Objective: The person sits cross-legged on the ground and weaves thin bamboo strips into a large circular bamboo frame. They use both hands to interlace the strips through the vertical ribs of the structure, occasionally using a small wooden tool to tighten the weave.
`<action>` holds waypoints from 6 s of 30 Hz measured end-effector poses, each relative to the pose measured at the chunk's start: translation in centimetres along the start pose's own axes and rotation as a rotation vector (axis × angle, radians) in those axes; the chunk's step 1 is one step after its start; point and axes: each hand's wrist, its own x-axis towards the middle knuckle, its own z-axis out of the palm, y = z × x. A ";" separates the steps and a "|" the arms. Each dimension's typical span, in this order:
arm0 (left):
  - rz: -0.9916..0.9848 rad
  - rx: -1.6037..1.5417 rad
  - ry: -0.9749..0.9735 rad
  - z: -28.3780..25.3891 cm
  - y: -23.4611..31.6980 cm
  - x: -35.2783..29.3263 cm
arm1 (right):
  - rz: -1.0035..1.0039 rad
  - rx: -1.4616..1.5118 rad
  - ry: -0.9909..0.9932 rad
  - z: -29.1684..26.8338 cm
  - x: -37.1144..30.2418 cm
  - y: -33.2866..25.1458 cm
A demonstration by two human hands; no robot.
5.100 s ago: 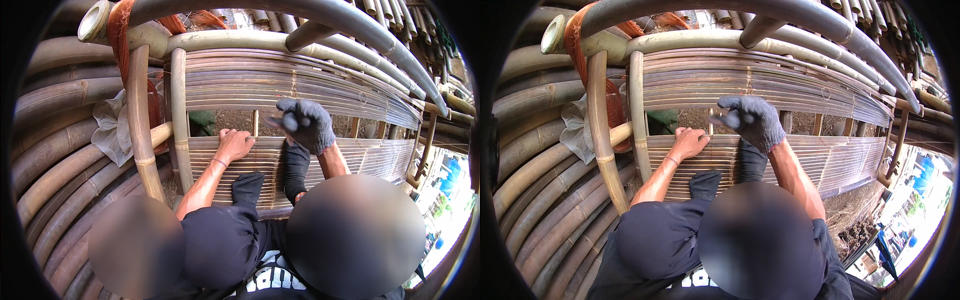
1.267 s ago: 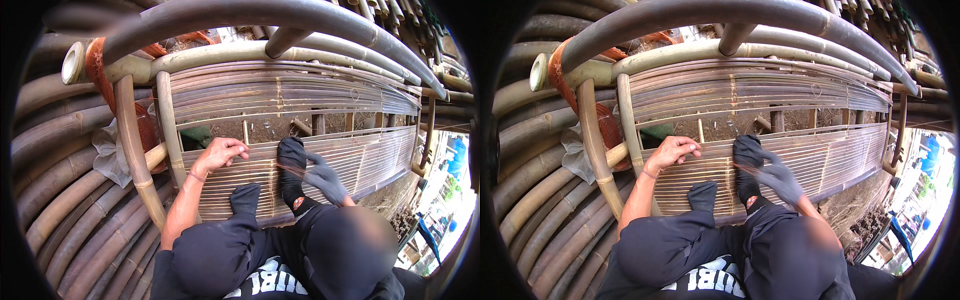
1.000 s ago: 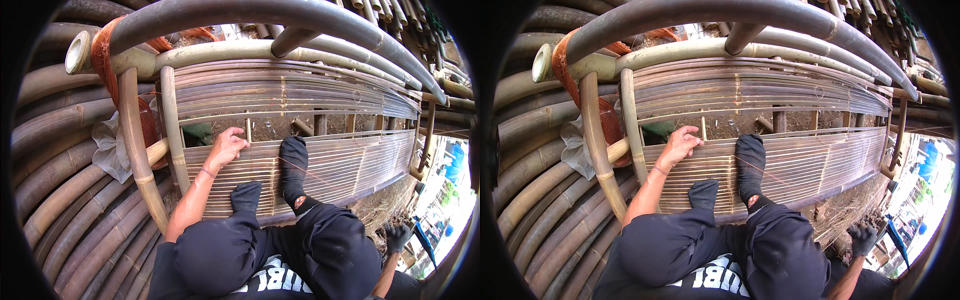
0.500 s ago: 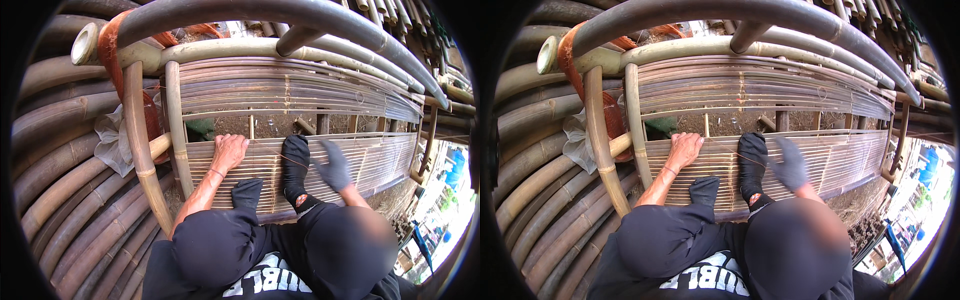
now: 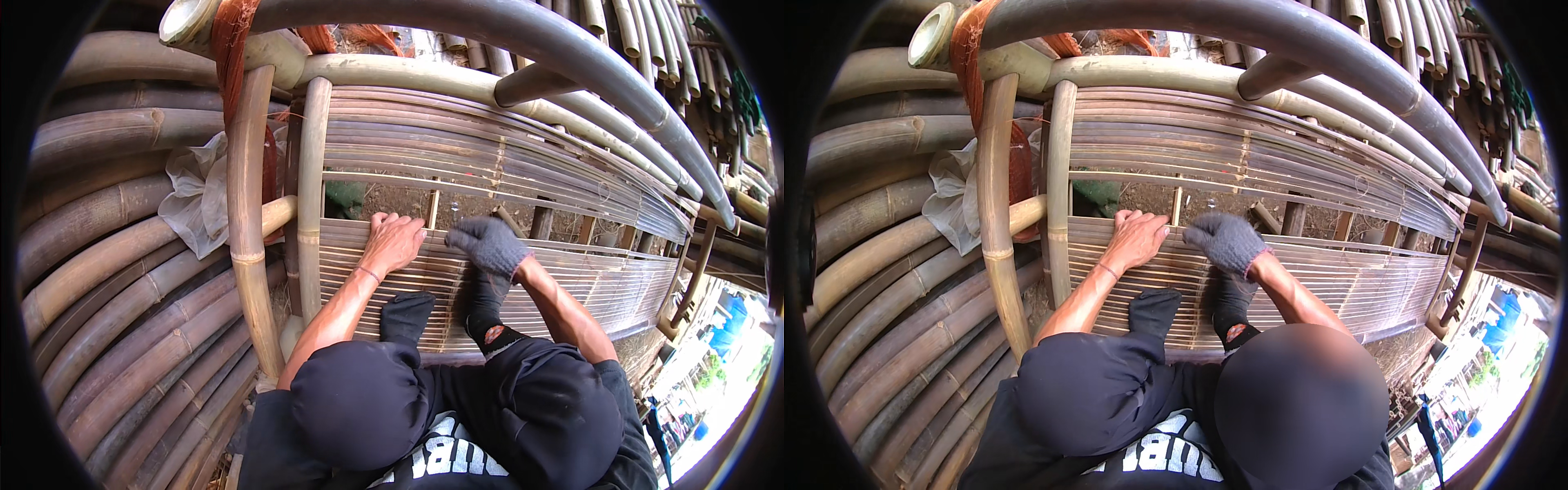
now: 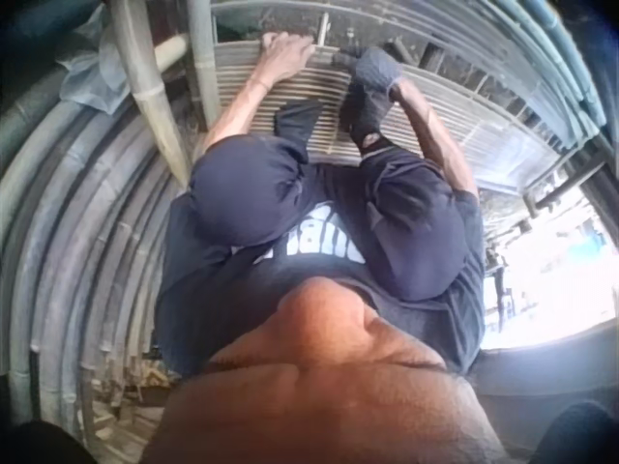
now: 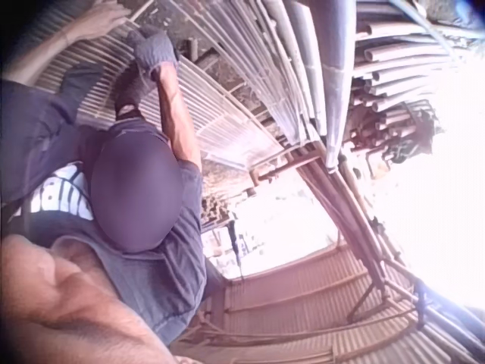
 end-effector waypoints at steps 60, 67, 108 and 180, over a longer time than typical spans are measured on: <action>0.389 0.497 -0.186 -16.1 33.8 14.0 | 0.151 -0.578 0.839 -6.7 -19.5 33.3; 0.231 0.590 -0.291 -13.6 42.0 13.8 | 0.269 -0.019 0.406 -7.6 -19.5 35.6; -0.073 0.262 -0.280 17.0 37.9 19.1 | -0.099 0.250 1.265 -28.2 -36.2 36.7; -0.476 -0.487 -0.654 15.2 35.8 20.5 | -0.248 0.167 0.369 -17.4 -19.6 34.4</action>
